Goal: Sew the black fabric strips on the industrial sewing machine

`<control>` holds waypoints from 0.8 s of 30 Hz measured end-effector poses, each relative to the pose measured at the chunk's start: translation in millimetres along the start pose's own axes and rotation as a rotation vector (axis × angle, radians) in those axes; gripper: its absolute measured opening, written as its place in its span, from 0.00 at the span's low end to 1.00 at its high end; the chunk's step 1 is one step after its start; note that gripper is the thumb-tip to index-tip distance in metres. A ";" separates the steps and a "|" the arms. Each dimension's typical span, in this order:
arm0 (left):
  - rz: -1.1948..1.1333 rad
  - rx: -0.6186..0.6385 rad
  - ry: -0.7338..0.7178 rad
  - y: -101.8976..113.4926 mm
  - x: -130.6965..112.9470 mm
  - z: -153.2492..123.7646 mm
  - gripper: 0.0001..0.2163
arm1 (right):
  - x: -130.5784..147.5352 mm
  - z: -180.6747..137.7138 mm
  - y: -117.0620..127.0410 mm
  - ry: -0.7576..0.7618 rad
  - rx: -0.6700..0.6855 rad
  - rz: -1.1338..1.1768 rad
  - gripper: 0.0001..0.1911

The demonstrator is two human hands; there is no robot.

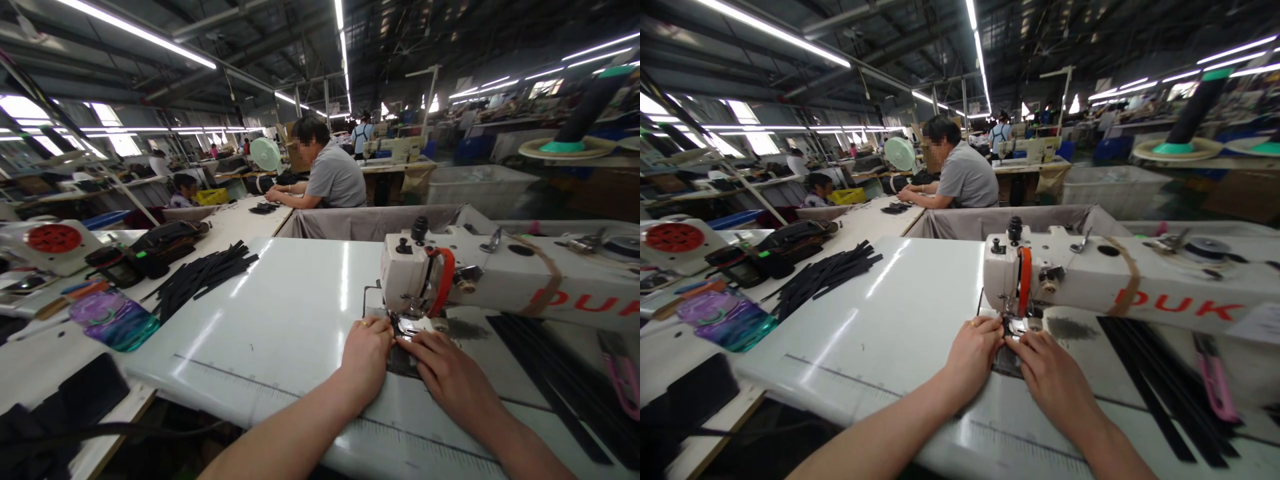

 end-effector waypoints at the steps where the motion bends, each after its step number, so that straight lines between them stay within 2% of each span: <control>1: 0.002 0.002 0.006 -1.4 1.1 0.1 0.07 | -0.1 0.0 -0.1 0.002 -0.002 0.000 0.18; 5: 0.018 0.045 -0.007 -5.8 3.3 2.2 0.08 | -0.2 1.5 0.3 -0.002 0.002 -0.016 0.17; 15: -0.079 0.064 -0.027 1.5 2.3 5.0 0.13 | 0.3 3.0 -1.3 0.014 -0.016 -0.076 0.18; 20: -0.131 0.090 -0.014 -13.0 3.4 5.2 0.09 | 4.1 5.1 0.9 0.048 -0.057 -0.105 0.18; 24: -0.156 0.077 0.005 -16.2 1.3 5.5 0.13 | -3.6 -4.3 -0.8 0.079 -0.077 -0.086 0.18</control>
Point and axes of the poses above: each hand's wrist, its own z-axis towards the middle knuckle, its own y-axis out of the back of the hand, x = y × z, the point moved 6 cm from there along z, towards the middle knuckle, and after that the axes turned 14 degrees about -y, right-handed, at the moved point
